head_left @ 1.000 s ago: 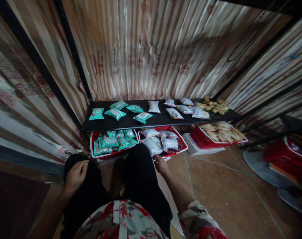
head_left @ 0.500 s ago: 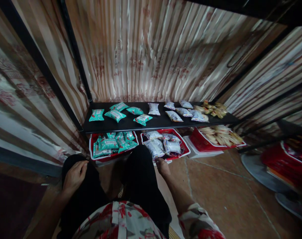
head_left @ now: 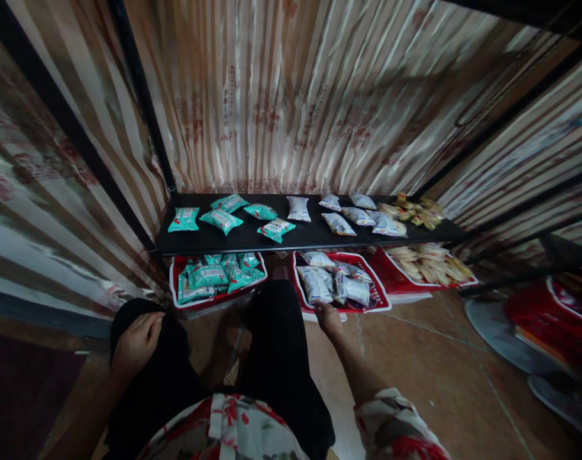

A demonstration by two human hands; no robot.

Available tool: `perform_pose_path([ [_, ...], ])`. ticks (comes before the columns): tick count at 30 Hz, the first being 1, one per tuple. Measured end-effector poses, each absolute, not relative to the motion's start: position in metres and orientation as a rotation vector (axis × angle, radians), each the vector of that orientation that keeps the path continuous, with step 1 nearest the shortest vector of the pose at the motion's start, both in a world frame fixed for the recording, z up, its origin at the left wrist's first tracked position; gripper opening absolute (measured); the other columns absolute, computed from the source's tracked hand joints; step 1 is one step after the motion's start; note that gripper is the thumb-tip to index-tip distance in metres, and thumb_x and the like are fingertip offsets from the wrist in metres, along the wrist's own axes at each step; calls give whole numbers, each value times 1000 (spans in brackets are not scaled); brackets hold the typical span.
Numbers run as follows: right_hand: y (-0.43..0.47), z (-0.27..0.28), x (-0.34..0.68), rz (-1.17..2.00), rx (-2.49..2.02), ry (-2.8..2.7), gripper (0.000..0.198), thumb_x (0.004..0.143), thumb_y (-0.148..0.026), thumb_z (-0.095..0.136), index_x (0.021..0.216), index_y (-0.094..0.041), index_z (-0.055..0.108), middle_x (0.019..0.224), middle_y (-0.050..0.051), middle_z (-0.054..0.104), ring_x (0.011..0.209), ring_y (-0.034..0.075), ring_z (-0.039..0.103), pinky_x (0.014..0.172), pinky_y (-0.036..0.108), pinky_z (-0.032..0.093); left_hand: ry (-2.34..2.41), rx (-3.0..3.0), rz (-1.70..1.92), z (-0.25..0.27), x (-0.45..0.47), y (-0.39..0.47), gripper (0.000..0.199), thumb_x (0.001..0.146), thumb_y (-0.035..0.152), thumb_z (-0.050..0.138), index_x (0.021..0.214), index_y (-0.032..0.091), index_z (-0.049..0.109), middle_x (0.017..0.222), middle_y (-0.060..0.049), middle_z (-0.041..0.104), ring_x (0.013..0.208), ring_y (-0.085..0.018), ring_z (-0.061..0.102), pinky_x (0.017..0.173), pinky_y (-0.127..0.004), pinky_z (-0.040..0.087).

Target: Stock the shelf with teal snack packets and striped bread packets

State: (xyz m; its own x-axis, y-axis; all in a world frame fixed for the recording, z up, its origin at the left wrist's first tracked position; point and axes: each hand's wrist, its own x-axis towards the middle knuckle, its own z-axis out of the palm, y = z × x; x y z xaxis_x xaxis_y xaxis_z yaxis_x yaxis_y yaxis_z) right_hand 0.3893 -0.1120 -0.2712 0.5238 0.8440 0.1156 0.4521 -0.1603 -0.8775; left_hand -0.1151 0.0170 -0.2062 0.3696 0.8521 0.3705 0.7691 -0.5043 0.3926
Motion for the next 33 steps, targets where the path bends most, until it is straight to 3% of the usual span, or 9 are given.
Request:
perform_pose_path([
  [7,-110,-285,388,407,-2319,-1044,22,72,-15,49,90,-16,62,93,12,61,91,27,58,84,41,44,1537,2511,631,-209,-113,23,39,88,39,31,85,19,65,88,-8,72,86,-21,67,82,-32,52],
  [13,-114,-279,377,397,-2489,-1077,34,81,-19,45,114,-15,52,111,14,58,91,23,58,76,34,44,1621,2453,528,-206,-105,32,42,87,43,30,86,19,65,91,-8,72,86,-22,68,84,-34,52],
  [17,-107,-261,371,207,-2652,-1175,29,85,-32,45,109,-20,57,103,10,59,91,24,58,72,32,44,1676,2443,524,-209,-102,36,39,86,41,31,86,20,64,91,-8,72,87,-21,68,83,-32,52],
  [22,-75,-246,391,-58,-2553,-1354,29,87,-35,44,98,-18,64,105,12,56,100,25,53,85,35,42,1703,2436,620,-209,-99,37,40,86,44,29,86,21,62,90,-8,72,86,-22,67,84,-33,52],
  [28,-15,-235,424,-68,-2523,-1497,42,86,-33,47,126,-22,51,136,12,44,126,31,33,99,47,33,1684,2431,632,-202,-85,44,36,85,44,30,86,23,59,89,-8,72,84,-24,68,81,-39,54],
  [33,25,-233,443,136,-2651,-1487,51,84,-47,50,132,-30,45,146,8,32,136,39,15,102,57,23,1672,2453,702,-207,-79,50,29,81,44,35,87,28,58,90,-6,71,83,-28,68,82,-44,55],
])
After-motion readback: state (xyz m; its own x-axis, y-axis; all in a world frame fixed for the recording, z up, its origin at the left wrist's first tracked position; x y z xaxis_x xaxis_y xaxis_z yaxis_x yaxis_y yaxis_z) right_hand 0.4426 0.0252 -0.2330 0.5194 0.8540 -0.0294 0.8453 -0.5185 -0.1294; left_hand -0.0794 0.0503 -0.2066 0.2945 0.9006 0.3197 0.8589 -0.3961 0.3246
